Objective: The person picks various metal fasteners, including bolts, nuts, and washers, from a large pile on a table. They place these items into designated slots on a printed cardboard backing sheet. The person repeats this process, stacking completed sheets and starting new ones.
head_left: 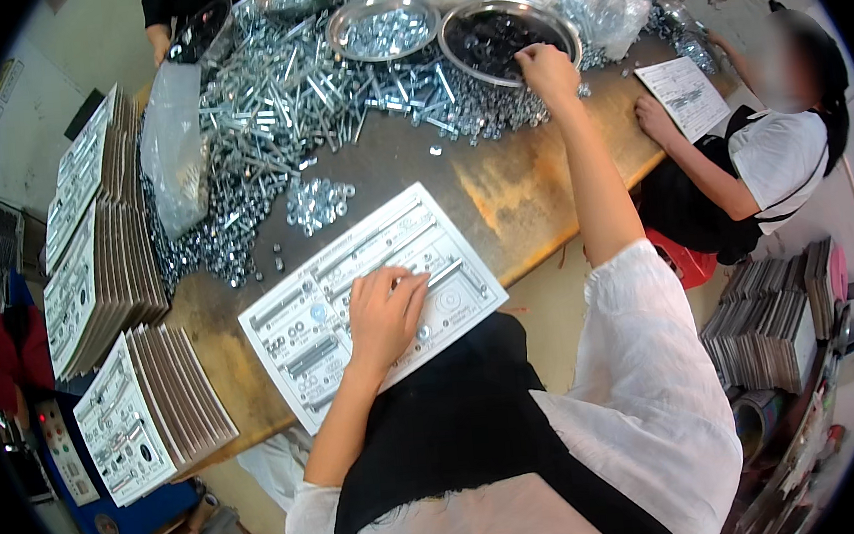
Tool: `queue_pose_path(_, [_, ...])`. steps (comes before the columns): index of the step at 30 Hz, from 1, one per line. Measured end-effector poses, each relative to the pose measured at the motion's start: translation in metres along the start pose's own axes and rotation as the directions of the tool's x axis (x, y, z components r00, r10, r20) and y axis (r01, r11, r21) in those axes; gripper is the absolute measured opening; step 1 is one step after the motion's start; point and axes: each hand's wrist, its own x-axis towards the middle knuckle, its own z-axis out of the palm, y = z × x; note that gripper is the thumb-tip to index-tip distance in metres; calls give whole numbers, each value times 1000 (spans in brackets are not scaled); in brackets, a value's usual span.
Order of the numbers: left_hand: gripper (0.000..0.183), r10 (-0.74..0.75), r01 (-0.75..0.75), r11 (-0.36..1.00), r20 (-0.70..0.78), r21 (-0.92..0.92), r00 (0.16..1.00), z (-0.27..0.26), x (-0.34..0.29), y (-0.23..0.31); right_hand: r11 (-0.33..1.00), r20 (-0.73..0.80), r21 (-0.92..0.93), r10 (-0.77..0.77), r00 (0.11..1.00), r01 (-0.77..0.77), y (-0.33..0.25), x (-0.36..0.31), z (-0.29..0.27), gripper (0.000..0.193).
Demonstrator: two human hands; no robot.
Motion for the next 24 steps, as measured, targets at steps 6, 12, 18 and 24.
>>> queue_pose_path(6, [13,-32,36,998,-68,57,997,-23,-19,-9,986,122,-13,169,978,-169,19,61,35,31])
queue_pose_path(12, [15,-224,227,966,-40,121,974,-58,-72,-28,973,108,204,90,990,-110,25,77,29,32])
queue_pose_path(18, [16,-283,286,955,-43,73,958,-61,-75,-30,995,183,41,83,980,-92,24,84,36,30])
queue_pose_path(24, [15,-214,216,975,-49,48,976,-57,-61,-24,1000,186,25,1,983,-6,21,78,29,21])
